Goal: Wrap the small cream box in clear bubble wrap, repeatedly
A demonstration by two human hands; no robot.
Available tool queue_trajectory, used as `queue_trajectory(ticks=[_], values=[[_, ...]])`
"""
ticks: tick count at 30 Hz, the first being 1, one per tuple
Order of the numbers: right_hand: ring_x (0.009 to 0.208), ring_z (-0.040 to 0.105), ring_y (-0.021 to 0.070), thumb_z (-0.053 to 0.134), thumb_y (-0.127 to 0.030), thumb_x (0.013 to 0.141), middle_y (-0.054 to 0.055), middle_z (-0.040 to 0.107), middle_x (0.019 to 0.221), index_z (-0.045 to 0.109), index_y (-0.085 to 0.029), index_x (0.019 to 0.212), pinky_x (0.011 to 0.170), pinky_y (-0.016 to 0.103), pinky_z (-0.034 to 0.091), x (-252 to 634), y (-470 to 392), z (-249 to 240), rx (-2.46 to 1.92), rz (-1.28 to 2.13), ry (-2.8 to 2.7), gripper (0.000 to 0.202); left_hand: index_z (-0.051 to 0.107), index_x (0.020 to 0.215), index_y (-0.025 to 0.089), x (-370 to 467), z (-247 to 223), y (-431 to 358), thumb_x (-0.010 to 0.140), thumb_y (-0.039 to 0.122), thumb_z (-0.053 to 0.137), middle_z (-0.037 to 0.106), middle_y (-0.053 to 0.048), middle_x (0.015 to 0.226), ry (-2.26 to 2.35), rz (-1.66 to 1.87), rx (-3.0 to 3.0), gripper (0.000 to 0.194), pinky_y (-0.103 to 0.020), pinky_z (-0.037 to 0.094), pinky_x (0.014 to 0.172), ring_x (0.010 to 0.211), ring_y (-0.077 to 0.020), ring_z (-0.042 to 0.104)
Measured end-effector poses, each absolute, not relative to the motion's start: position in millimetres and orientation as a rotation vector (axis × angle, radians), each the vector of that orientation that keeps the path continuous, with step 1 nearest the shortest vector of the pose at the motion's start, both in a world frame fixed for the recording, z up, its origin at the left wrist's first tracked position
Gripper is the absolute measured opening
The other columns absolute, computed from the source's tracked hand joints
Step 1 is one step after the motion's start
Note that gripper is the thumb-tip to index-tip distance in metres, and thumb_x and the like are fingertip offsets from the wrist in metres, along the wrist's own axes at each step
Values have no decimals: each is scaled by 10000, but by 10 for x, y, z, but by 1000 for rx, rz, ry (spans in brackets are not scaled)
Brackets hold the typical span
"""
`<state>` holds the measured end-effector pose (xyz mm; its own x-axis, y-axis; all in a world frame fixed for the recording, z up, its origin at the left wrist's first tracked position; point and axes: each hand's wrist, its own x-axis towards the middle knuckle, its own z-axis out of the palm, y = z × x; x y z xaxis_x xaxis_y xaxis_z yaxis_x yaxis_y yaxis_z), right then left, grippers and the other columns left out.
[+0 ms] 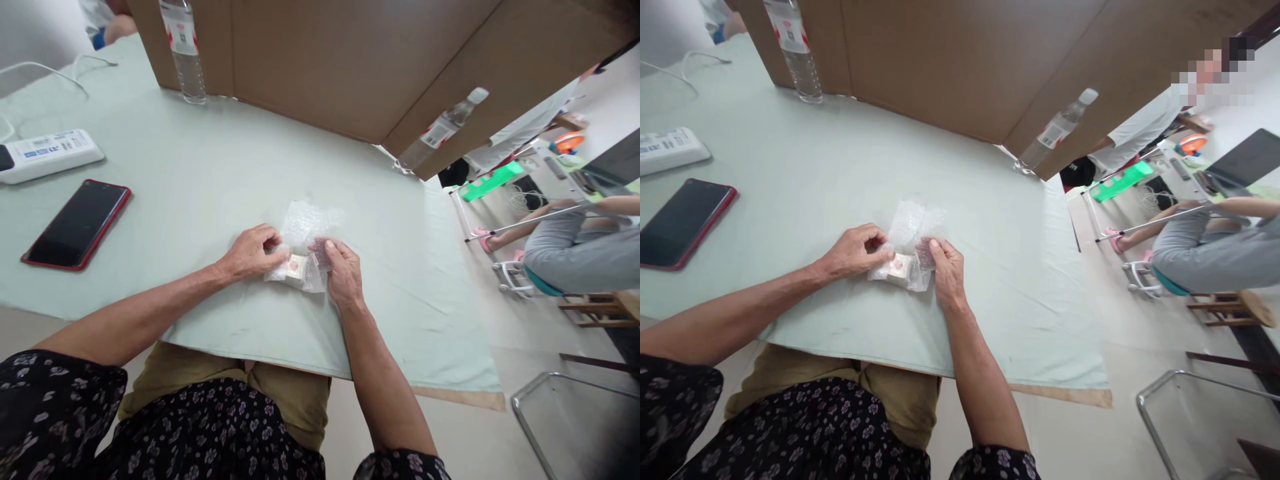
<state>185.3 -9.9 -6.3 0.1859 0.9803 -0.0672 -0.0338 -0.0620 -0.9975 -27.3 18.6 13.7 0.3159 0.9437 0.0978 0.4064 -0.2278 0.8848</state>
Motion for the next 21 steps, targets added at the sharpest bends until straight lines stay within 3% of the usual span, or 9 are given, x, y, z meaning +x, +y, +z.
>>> queue_trajectory(ticks=[3, 12, 17, 21], values=[[688, 660, 151, 719, -505, 804, 18, 740, 796, 748, -207, 919, 673, 301, 542, 1894, -92, -67, -1339, 1053, -970, 321, 535, 611, 189, -301, 103, 241, 726, 370, 581, 528, 18, 620, 1289, 906, 1664, 219, -270, 374, 587, 604, -124, 455], [605, 611, 116, 726, -403, 759, -23, 701, 734, 652, -198, 982, 601, 265, 513, 2112, 1, -99, -1371, 818, -919, 311, 514, 555, 181, -409, 145, 388, 670, 255, 581, 462, 44, 558, 1506, 977, 1560, 152, -259, 319, 573, 577, -109, 395], [711, 667, 139, 660, -344, 806, 0, 717, 810, 606, -196, 1072, 733, 314, 554, 2177, 16, -104, -1380, 644, -985, 309, 562, 618, 177, -460, 171, 412, 671, 247, 569, 525, 28, 608, 1539, 919, 1572, 87, -272, 361, 602, 592, -119, 439], [922, 683, 176, 655, -329, 808, 47, 708, 988, 615, -190, 1114, 883, 377, 542, 2231, 12, -112, -1388, 451, -1001, 339, 603, 752, 180, -499, 103, 463, 683, 247, 563, 618, -3, 723, 1555, 1035, 1619, 104, -298, 455, 669, 673, -152, 538]])
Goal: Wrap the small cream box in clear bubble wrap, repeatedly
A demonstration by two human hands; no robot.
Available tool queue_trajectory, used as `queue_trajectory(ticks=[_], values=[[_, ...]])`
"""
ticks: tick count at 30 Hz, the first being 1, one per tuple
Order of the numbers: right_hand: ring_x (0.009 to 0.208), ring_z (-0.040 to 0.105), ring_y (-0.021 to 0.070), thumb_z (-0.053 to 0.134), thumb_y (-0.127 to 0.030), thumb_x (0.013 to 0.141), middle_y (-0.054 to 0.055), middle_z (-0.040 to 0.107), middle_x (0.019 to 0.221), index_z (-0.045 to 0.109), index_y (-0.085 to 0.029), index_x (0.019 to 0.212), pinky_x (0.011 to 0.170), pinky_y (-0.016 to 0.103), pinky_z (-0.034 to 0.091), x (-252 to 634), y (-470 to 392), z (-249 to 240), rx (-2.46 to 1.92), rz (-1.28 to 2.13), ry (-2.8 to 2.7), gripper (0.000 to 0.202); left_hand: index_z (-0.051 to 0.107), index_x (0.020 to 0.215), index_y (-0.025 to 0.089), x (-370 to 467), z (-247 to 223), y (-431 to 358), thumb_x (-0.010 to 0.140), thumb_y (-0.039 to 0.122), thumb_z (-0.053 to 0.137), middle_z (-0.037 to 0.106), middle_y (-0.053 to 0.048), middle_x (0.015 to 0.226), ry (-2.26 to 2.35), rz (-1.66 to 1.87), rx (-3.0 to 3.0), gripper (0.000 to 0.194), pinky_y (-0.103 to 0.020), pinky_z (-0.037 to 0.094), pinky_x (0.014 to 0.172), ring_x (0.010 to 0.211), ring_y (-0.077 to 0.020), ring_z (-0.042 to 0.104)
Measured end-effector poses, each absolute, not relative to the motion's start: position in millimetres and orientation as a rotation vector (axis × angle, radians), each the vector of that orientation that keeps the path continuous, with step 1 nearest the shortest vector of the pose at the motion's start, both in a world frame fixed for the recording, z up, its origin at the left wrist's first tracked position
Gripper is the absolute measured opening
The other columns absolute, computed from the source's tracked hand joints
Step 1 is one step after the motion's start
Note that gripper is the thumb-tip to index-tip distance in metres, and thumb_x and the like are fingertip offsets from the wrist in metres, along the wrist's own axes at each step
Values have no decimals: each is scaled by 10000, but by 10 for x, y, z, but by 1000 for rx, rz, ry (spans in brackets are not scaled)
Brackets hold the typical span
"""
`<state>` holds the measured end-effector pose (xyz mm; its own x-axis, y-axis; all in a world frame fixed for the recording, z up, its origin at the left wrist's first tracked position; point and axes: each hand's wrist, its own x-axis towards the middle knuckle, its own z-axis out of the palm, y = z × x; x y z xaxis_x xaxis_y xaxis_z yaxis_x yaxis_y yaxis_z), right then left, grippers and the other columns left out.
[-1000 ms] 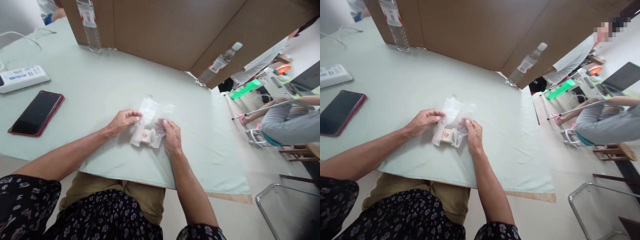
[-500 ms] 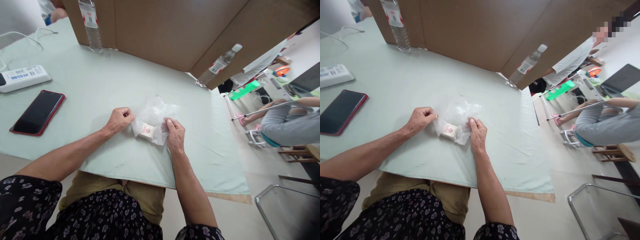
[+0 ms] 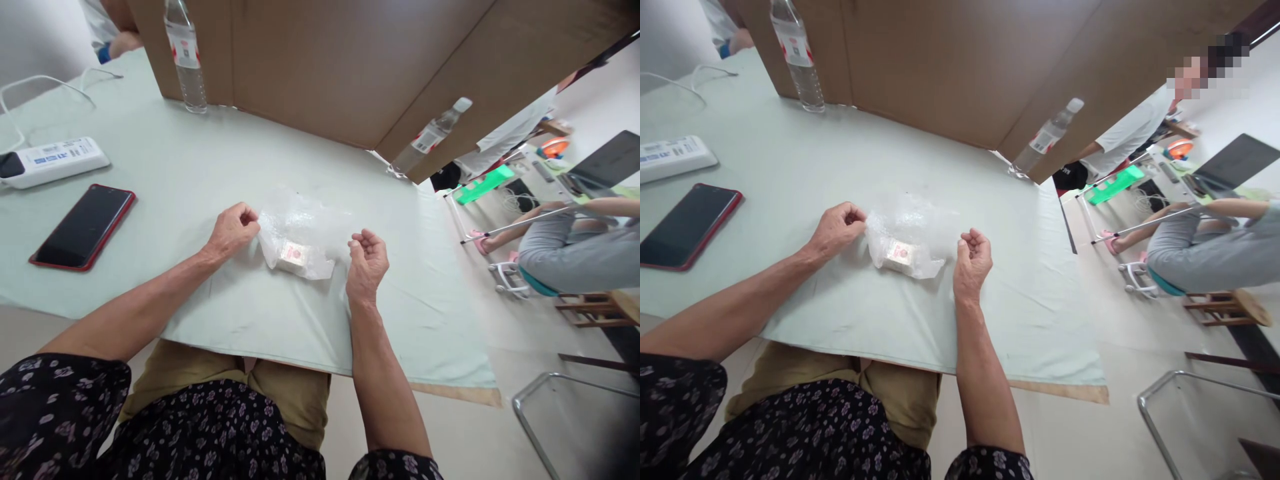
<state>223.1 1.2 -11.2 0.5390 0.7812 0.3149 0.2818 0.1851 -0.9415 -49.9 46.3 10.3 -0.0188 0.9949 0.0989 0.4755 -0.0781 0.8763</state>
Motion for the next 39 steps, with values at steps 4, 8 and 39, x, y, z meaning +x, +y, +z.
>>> queue_trajectory(ticks=[4, 8, 39], values=[[989, 689, 210, 643, -414, 871, 69, 716, 1053, 651, -202, 1124, 925, 421, 535, 2218, -82, -60, -1322, 392, -1128, 330, 629, 949, 185, -498, 62, 429, 760, 298, 572, 702, -74, 981, 1386, 1351, 1994, 228, -386, 536, 852, 929, -224, 645], [1020, 704, 248, 624, -509, 899, 85, 756, 1103, 666, -232, 1183, 966, 470, 519, 2115, -203, 8, -1275, 458, -1514, 400, 622, 1177, 181, -441, 54, 323, 833, 373, 613, 708, -123, 1201, 1048, 1335, 2399, 394, -476, 476, 1055, 1203, -297, 620], [1163, 653, 278, 717, -402, 821, 89, 725, 1244, 680, -250, 1187, 1028, 481, 487, 1951, -179, -28, -1381, 546, -1804, 399, 571, 1282, 184, -452, 39, 287, 841, 425, 607, 603, -134, 1392, 914, 401, 2578, 504, -479, 399, 1126, 1335, -323, 516]])
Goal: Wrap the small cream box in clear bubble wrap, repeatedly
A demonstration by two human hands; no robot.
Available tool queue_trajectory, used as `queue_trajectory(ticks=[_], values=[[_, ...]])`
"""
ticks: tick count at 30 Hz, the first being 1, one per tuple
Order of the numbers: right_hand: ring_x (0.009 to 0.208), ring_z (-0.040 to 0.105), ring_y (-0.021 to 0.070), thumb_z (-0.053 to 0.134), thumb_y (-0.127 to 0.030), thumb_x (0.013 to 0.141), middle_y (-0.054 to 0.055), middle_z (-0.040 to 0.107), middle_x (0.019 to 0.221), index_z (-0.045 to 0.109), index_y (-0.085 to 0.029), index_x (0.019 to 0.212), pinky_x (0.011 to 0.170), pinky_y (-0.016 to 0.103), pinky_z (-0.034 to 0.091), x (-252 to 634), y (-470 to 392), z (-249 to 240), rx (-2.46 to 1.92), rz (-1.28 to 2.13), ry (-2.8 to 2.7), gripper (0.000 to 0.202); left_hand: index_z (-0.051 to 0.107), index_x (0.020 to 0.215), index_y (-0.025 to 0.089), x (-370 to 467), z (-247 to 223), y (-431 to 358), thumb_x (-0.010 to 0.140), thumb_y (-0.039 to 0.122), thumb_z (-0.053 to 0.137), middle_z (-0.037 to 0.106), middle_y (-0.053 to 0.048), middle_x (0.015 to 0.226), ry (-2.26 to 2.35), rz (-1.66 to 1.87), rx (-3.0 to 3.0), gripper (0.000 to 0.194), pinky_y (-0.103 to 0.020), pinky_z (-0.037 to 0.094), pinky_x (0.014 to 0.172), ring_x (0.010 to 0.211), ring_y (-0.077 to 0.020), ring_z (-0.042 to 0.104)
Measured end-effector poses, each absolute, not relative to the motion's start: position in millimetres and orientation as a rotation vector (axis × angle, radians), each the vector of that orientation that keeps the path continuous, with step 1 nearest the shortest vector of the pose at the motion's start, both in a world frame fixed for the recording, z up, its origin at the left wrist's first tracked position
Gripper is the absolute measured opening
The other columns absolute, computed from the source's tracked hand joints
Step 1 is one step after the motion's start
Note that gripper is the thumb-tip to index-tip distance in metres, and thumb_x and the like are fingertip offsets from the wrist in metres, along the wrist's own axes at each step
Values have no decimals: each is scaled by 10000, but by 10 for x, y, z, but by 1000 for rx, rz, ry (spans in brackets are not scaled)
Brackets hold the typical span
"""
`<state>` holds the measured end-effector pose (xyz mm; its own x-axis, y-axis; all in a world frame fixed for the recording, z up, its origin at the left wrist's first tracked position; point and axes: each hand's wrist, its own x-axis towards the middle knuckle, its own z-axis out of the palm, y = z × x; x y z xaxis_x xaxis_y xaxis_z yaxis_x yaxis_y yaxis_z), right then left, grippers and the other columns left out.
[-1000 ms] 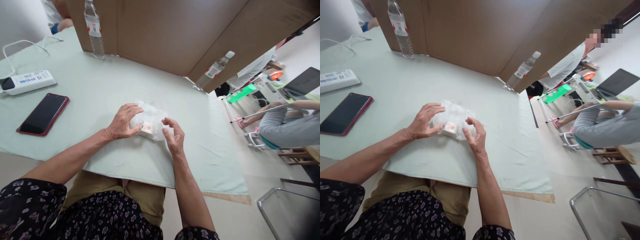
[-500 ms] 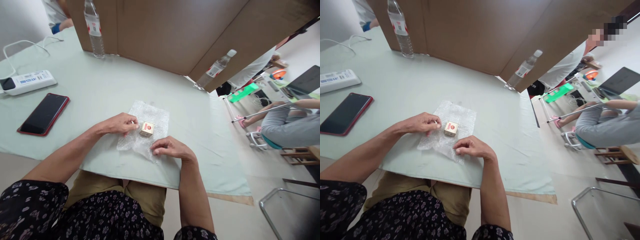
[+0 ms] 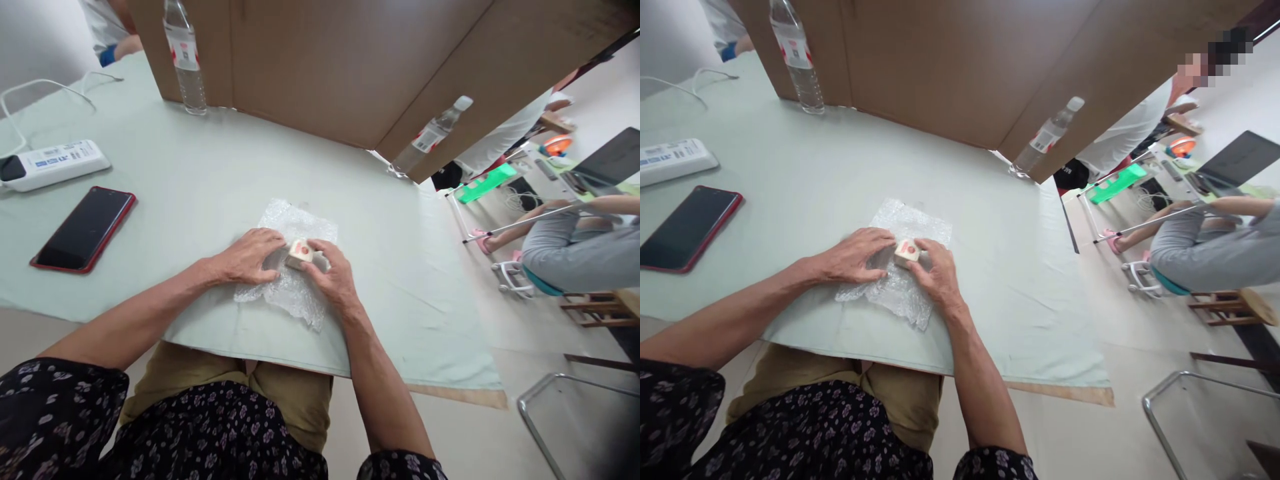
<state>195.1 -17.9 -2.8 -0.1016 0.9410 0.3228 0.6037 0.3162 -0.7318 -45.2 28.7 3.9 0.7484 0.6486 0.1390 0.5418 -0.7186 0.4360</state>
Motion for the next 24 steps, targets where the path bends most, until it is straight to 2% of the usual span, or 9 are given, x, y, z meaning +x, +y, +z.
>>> queue_trajectory(ticks=[4, 8, 12, 14, 16, 18, 21, 24], values=[[1070, 661, 253, 664, -419, 825, 92, 718, 1215, 644, -218, 1222, 912, 445, 533, 2358, -93, -22, -1608, 340, -1361, 445, 473, 1432, 133, -408, -24, 238, 875, 579, 597, 435, -179, 1580, 1000, 235, 2641, 725, -490, 279, 1223, 1490, -359, 353], [1066, 641, 273, 636, -347, 756, 95, 711, 1183, 642, -208, 1189, 973, 517, 509, 2787, -2, -121, -1836, 215, -1293, 455, 437, 1476, 91, -368, -48, 212, 883, 628, 576, 362, -217, 1625, 1078, 171, 2639, 812, -495, 225, 1248, 1527, -373, 293], [1289, 542, 373, 657, -370, 779, 165, 601, 1399, 650, -212, 1215, 1083, 654, 397, 2736, -29, -99, -1897, -45, -1355, 464, 458, 1466, 118, -335, -43, 182, 873, 653, 568, 360, -223, 1625, 1099, 190, 2628, 806, -533, 203, 1245, 1527, -393, 291], [1358, 501, 373, 650, -405, 838, 168, 551, 1461, 638, -225, 1253, 1118, 654, 371, 2557, -81, -35, -1764, -136, -1458, 452, 464, 1459, 113, -315, -44, 162, 867, 653, 573, 364, -229, 1620, 1108, 200, 2629, 809, -536, 198, 1243, 1525, -400, 291], [1368, 517, 334, 633, -439, 892, 138, 585, 1436, 616, -256, 1303, 1150, 606, 377, 2358, -137, 14, -1582, -45, -1715, 450, 469, 1454, 114, -289, -54, 142, 865, 656, 576, 379, -228, 1610, 1141, 213, 2630, 807, -536, 193, 1241, 1521, -400, 294], [1391, 511, 322, 660, -497, 886, 123, 580, 1464, 571, -277, 1383, 1174, 567, 378, 2197, -178, 21, -1462, 155, -2021, 551, 476, 1446, 123, -258, -70, 125, 867, 672, 563, 398, -225, 1596, 1194, 248, 2629, 803, -543, 189, 1236, 1511, -403, 306], [1466, 432, 347, 699, -605, 830, 136, 488, 1566, 477, -266, 1495, 1198, 567, 351, 2108, -195, -25, -1458, 443, -2308, 779, 476, 1446, 88, -225, -86, 116, 880, 694, 529, 388, -248, 1594, 1244, 271, 2622, 830, -544, 168, 1235, 1507, -415, 302], [1511, 362, 368, 725, -656, 787, 146, 417, 1619, 439, -250, 1531, 1223, 589, 304, 2198, -189, -46, -1567, 560, -2358, 895, 454, 1470, 57, -238, -67, 145, 886, 702, 519, 354, -261, 1614, 1234, 213, 2617, 872, -521, 138, 1248, 1525, -407, 275]])
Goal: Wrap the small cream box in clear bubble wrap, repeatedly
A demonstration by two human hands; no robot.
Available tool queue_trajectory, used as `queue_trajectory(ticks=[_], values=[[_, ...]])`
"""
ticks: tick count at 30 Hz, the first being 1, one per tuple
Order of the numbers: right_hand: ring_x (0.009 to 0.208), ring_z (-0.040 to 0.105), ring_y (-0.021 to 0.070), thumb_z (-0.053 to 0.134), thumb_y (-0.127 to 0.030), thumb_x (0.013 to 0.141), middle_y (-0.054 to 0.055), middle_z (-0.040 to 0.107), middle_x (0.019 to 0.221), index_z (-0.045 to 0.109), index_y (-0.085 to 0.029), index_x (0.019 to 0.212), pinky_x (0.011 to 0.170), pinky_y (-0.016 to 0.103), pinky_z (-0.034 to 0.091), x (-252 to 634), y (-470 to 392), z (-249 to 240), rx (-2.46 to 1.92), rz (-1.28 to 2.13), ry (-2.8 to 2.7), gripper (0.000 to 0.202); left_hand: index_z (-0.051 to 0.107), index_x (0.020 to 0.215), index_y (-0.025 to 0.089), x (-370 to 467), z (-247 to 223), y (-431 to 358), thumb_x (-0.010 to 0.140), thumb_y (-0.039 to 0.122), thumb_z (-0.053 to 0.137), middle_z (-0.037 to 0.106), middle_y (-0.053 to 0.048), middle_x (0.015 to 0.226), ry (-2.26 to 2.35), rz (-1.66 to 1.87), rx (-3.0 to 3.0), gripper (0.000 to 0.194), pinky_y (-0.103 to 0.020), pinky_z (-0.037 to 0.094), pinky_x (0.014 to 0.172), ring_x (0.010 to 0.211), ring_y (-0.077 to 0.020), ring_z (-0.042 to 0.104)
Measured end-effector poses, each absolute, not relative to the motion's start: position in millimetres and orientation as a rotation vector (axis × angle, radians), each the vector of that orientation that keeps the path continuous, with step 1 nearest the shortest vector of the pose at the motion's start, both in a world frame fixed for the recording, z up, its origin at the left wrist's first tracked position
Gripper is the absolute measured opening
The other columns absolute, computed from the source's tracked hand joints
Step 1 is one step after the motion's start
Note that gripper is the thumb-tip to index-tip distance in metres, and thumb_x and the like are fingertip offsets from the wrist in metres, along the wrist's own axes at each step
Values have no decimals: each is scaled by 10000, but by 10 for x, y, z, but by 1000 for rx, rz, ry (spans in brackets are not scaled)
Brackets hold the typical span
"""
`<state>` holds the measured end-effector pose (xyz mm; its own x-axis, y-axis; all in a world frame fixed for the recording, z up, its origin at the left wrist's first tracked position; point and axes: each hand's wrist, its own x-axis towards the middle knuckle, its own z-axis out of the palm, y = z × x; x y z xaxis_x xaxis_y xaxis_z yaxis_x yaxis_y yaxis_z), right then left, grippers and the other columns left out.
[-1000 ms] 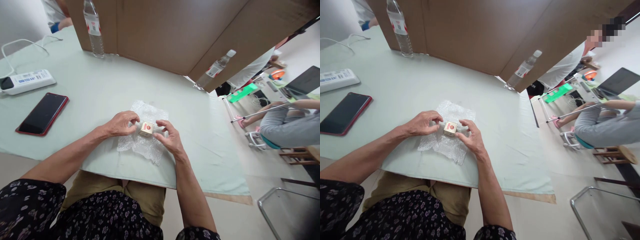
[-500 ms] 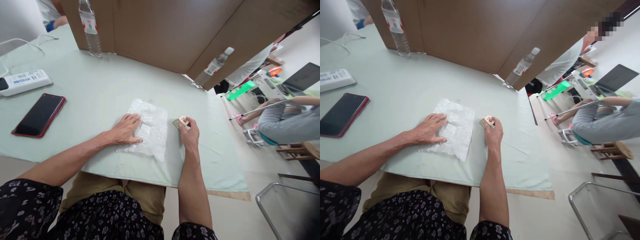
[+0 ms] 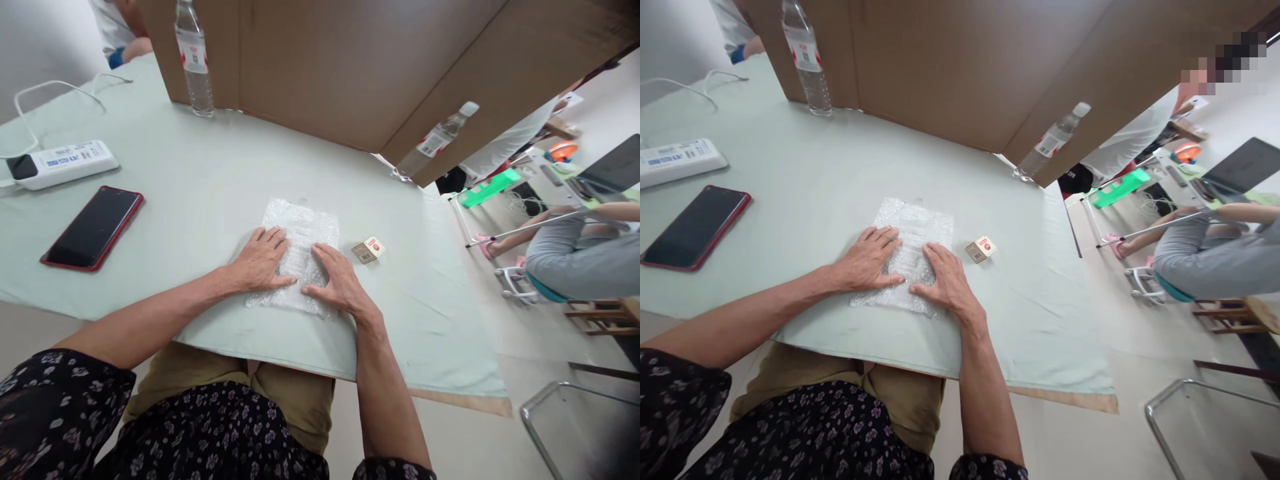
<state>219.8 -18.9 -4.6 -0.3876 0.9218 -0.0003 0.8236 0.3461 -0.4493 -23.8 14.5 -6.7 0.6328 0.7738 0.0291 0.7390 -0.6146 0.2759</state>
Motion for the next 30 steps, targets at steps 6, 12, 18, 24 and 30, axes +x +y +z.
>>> queue_trajectory(ticks=[6, 12, 18, 24, 30], values=[[1515, 355, 377, 781, -610, 765, 138, 411, 1627, 471, -255, 1517, 1227, 598, 295, 2437, -186, 14, -1626, 620, -2381, 888, 375, 1540, 106, -403, 10, 283, 823, 749, 579, 271, -220, 1672, 1123, 79, 2591, 984, -534, 115, 1261, 1564, -391, 196], [1514, 355, 383, 783, -611, 764, 136, 411, 1628, 476, -265, 1517, 1224, 609, 297, 2441, -190, 0, -1632, 613, -2383, 884, 436, 1509, 167, -429, 10, 268, 848, 680, 609, 335, -199, 1650, 1112, 243, 2629, 855, -569, 130, 1254, 1546, -382, 257], [1505, 373, 386, 796, -604, 754, 129, 428, 1618, 478, -290, 1519, 1220, 611, 309, 2459, -194, -6, -1598, 601, -2389, 887, 411, 1524, 168, -401, -52, 266, 834, 722, 596, 420, -178, 1607, 993, 196, 2643, 904, -535, 167, 1251, 1508, -361, 338], [1457, 451, 359, 801, -512, 773, 120, 521, 1549, 579, -277, 1423, 1204, 595, 343, 2489, -206, 50, -1575, 661, -2293, 726, 357, 1555, 166, -453, 10, 308, 825, 718, 607, 358, -161, 1648, 964, 110, 2592, 949, -520, 120, 1269, 1546, -344, 269], [1344, 551, 296, 673, -417, 888, 104, 631, 1384, 629, -278, 1282, 1125, 557, 437, 2549, -191, 114, -1484, 119, -1673, 420, 379, 1539, 150, -466, 25, 312, 833, 650, 644, 399, -178, 1620, 971, 232, 2555, 905, -519, 173, 1261, 1525, -347, 312]])
